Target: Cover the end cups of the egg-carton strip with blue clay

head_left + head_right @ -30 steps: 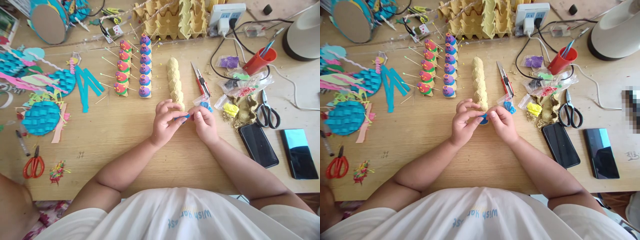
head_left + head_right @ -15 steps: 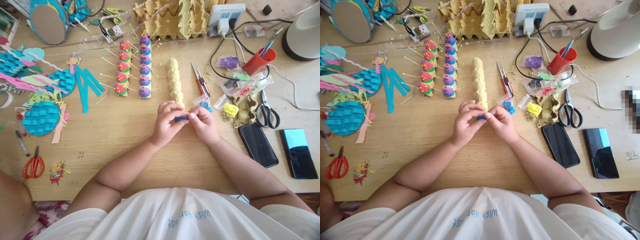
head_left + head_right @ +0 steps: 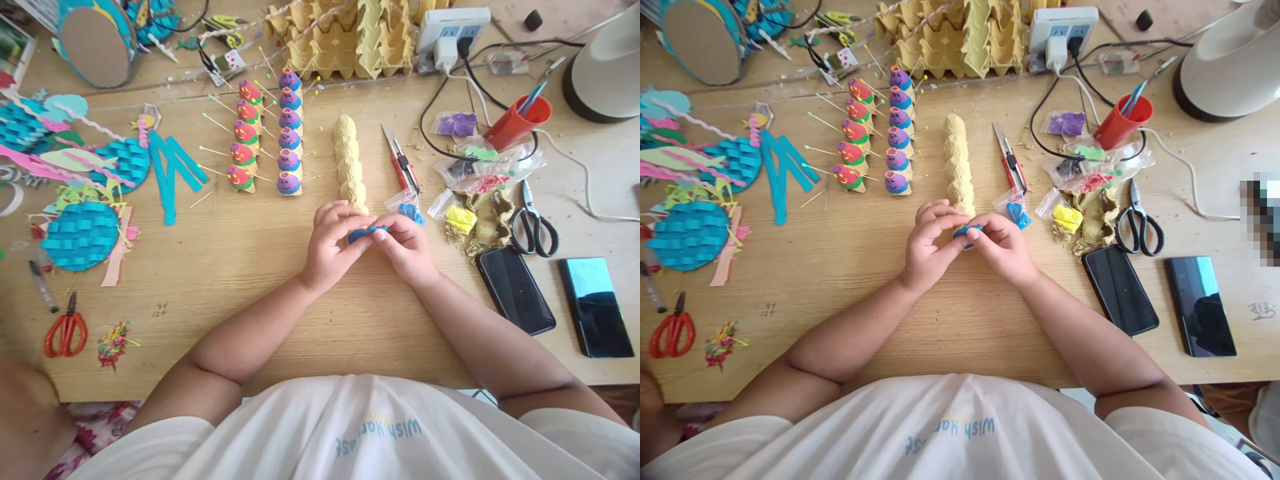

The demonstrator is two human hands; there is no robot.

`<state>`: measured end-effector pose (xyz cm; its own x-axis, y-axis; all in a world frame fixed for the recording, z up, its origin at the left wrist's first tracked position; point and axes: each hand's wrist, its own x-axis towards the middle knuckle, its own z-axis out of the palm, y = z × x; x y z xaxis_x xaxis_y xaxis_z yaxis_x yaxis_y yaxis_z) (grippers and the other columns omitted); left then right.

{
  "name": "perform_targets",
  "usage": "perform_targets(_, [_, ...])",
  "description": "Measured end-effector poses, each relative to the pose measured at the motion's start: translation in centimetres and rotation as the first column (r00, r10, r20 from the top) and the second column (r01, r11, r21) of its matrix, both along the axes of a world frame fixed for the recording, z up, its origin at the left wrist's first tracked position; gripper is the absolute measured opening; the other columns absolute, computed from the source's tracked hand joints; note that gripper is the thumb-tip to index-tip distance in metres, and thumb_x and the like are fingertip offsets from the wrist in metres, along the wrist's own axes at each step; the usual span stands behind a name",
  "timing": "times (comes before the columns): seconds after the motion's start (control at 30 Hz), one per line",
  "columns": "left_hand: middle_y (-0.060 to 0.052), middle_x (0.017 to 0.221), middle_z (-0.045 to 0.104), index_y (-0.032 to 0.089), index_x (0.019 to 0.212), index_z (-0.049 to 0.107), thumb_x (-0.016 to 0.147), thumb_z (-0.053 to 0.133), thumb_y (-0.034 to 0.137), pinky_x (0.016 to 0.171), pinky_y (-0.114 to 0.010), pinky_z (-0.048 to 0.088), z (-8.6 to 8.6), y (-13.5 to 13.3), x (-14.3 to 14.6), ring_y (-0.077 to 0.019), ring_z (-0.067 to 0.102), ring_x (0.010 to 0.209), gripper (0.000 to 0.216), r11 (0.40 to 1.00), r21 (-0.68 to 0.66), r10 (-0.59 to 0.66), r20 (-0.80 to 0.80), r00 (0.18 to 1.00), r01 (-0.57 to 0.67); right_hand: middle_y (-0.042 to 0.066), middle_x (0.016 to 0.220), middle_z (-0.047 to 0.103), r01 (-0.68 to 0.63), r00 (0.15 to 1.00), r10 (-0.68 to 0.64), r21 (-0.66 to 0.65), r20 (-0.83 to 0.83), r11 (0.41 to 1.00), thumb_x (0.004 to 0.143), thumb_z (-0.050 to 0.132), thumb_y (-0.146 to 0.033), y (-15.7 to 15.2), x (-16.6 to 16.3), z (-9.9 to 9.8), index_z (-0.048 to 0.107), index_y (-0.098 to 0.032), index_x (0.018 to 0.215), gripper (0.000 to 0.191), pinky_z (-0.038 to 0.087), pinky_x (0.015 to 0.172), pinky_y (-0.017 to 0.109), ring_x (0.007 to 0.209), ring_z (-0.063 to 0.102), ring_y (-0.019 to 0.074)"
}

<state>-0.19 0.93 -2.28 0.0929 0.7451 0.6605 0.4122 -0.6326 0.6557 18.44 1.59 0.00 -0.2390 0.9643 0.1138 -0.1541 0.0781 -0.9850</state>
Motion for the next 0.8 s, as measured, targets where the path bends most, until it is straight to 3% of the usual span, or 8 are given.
perform_targets(0.13, [-0.005,0.125,0.084,0.030,0.131,0.080,0.110,0.075,0.049,0.128,-0.045,0.054,-0.2,0.0,0.0,-0.0217,0.074,0.127,0.028,0.998,-0.052,0.036,0.057,0.998,-0.033,-0.001,0.078,0.074,0.063,0.997,-0.065,-0.044,-0.043,0.997,0.089,0.091,-0.075,0.0,0.1,-0.5,0.074,-0.026,0.088,0.052,0.058,0.071,0.031,0.070,0.064,0.0155])
perform_targets(0.33, [-0.007,0.123,0.084,0.028,0.123,0.081,0.110,0.073,0.056,0.126,-0.044,0.055,-0.6,0.0,-0.1,-0.0229,0.076,0.127,0.032,0.974,-0.216,0.103,0.183,0.978,-0.062,0.001,0.054,0.061,0.112,0.994,-0.112,-0.015,0.010,0.994,0.103,0.070,-0.082,0.1,0.4,-1.4,0.062,-0.025,0.053,0.076,0.043,0.057,0.032,0.056,0.056,0.0151])
perform_targets(0.4, [-0.006,0.123,0.084,0.028,0.122,0.081,0.110,0.075,0.053,0.125,-0.042,0.055,-0.8,0.1,-0.1,-0.0217,0.076,0.127,0.028,0.973,-0.223,0.108,0.215,0.971,-0.059,0.001,0.058,0.064,0.131,0.991,-0.131,-0.034,-0.004,0.991,0.100,0.075,-0.083,0.2,0.2,-1.3,0.069,-0.024,0.060,0.071,0.045,0.057,0.031,0.058,0.058,0.0147])
perform_targets(0.5, [-0.006,0.123,0.084,0.028,0.122,0.081,0.110,0.076,0.050,0.123,-0.041,0.056,-0.9,0.1,-0.1,-0.0210,0.077,0.126,0.026,0.973,-0.226,0.106,0.229,0.968,-0.053,-0.001,0.071,0.076,0.162,0.984,-0.167,-0.084,-0.057,0.983,0.084,0.096,-0.077,0.5,0.0,-1.1,0.083,-0.026,0.085,0.052,0.051,0.060,0.028,0.063,0.062,0.0133])
perform_targets(0.57, [-0.007,0.123,0.084,0.028,0.122,0.081,0.110,0.075,0.055,0.123,-0.042,0.056,-0.9,0.1,0.0,-0.0217,0.077,0.126,0.030,0.969,-0.240,0.110,0.224,0.968,-0.055,-0.001,0.072,0.078,0.176,0.980,-0.185,-0.115,-0.074,0.978,0.077,0.101,-0.075,0.6,-0.1,-1.1,0.085,-0.026,0.090,0.053,0.051,0.058,0.027,0.062,0.063,0.0131])
perform_targets(0.7, [-0.006,0.120,0.084,0.028,0.120,0.081,0.112,0.071,0.056,0.122,-0.041,0.057,-0.4,0.0,0.0,-0.0214,0.077,0.124,0.031,0.970,-0.238,0.104,0.197,0.975,-0.055,0.000,0.059,0.071,0.200,0.979,-0.202,-0.120,-0.003,0.972,0.085,0.089,-0.085,0.4,0.1,-1.0,0.079,-0.024,0.070,0.063,0.045,0.049,0.027,0.051,0.057,0.0125])
perform_targets(0.8, [-0.005,0.121,0.086,0.028,0.121,0.082,0.115,0.066,0.051,0.125,-0.042,0.055,0.2,-0.2,-0.1,-0.0207,0.077,0.125,0.028,0.986,-0.163,0.057,0.140,0.989,-0.034,0.001,0.053,0.067,0.159,0.985,-0.153,-0.069,0.080,0.985,0.095,0.075,-0.089,0.0,0.4,-0.5,0.073,-0.023,0.060,0.075,0.043,0.046,0.027,0.045,0.055,0.0119])
